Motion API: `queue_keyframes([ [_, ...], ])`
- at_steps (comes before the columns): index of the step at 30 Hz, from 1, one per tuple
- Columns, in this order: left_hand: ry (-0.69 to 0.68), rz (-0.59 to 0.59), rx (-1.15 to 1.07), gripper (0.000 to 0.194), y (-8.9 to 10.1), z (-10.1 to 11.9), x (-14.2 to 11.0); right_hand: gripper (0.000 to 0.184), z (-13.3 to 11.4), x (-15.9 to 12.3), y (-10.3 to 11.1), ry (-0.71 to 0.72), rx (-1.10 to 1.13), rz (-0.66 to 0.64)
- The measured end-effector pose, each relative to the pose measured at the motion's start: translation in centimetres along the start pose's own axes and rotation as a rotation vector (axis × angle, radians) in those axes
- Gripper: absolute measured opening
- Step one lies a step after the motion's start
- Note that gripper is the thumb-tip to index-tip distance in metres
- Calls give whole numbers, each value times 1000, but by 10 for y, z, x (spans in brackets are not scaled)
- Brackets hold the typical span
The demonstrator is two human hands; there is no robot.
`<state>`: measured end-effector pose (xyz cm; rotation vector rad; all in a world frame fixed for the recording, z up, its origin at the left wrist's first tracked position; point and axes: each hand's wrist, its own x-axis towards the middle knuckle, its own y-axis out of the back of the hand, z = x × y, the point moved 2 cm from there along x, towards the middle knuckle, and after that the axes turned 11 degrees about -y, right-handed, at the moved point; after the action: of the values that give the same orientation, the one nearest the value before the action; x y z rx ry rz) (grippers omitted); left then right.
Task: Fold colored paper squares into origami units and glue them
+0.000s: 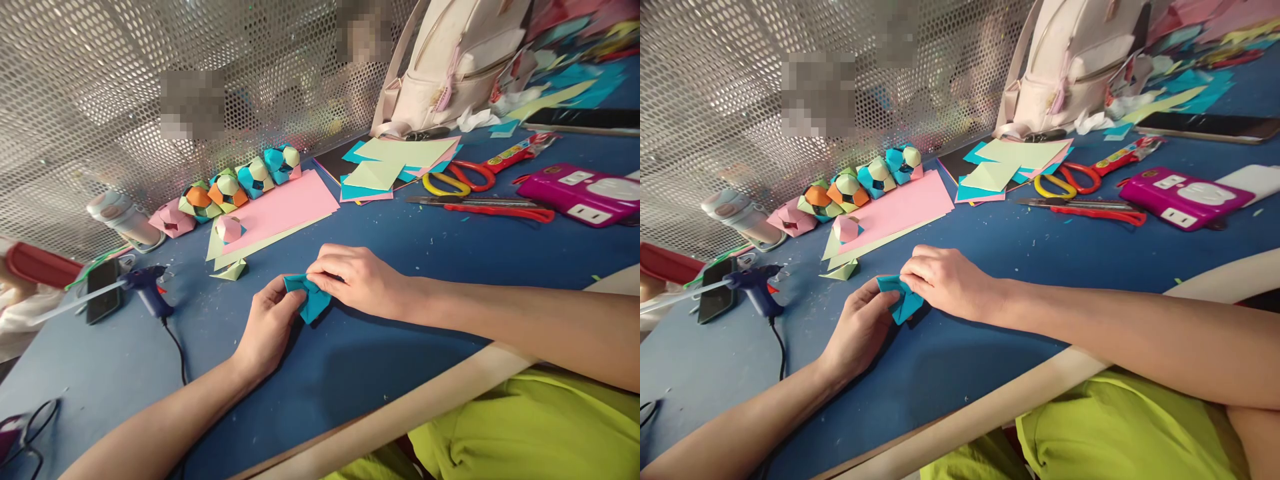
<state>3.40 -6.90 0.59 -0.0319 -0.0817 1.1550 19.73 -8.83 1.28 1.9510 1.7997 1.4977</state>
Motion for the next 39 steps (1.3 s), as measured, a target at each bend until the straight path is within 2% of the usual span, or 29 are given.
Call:
queue_keyframes([
  [4,-26,4,4,16,-1,3,-1,20,0,0,1,2,-1,-5],
  [9,-145,90,183,29,3,3,-2,20,0,0,1,-8,2,-16],
  [20,-220,124,351,24,9,3,-2,21,0,0,0,16,-67,-72],
  [28,-182,141,275,25,8,3,-3,22,1,-2,0,26,-99,-92],
  [32,-148,112,227,27,7,2,-3,24,2,-1,0,31,-123,-94],
  [37,-143,55,61,26,7,0,-1,24,2,-1,1,29,-135,-99],
  [39,-158,60,85,27,8,0,-1,24,2,-1,2,22,-141,-103],
])
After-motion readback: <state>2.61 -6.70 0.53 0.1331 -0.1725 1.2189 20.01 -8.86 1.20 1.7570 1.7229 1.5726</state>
